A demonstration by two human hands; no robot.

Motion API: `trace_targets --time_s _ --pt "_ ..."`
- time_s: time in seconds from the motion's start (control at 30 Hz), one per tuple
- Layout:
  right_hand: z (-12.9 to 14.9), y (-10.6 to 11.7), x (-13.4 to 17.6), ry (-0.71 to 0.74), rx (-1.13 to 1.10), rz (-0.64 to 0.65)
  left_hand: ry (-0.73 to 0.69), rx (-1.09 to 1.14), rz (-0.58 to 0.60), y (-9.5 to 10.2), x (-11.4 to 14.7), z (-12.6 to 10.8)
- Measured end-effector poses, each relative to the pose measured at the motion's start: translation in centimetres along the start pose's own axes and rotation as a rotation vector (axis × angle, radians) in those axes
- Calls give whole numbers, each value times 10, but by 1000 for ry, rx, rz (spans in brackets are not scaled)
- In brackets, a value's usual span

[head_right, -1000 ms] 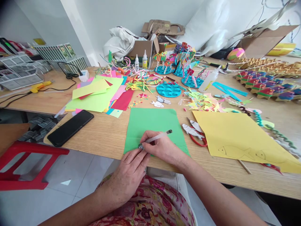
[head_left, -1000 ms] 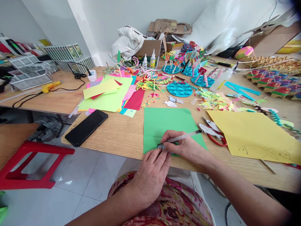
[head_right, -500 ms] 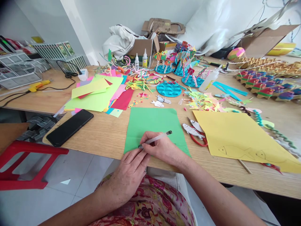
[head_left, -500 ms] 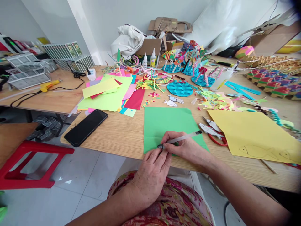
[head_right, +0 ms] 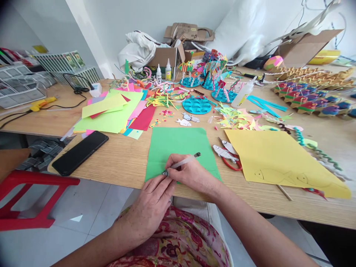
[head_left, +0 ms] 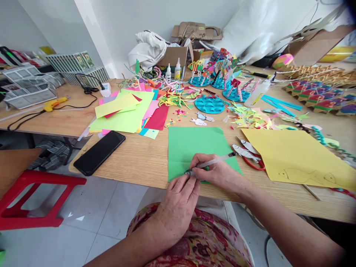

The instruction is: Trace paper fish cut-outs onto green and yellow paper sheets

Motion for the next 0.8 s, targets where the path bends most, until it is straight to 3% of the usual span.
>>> trace_targets --time_s 0.8 --pt "-10 7 4 16 -8 -44 -35 11 15 -1 -3 3"
Point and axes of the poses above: each hand's wrist, its own x-axis away from the middle knuckle, its own y-axis out of the back of the hand, z = x × y, the point moved 2 cm from there along -x, towards the middle knuckle, and after that the axes turned 5 degrees about -z, right-handed, at the moved point
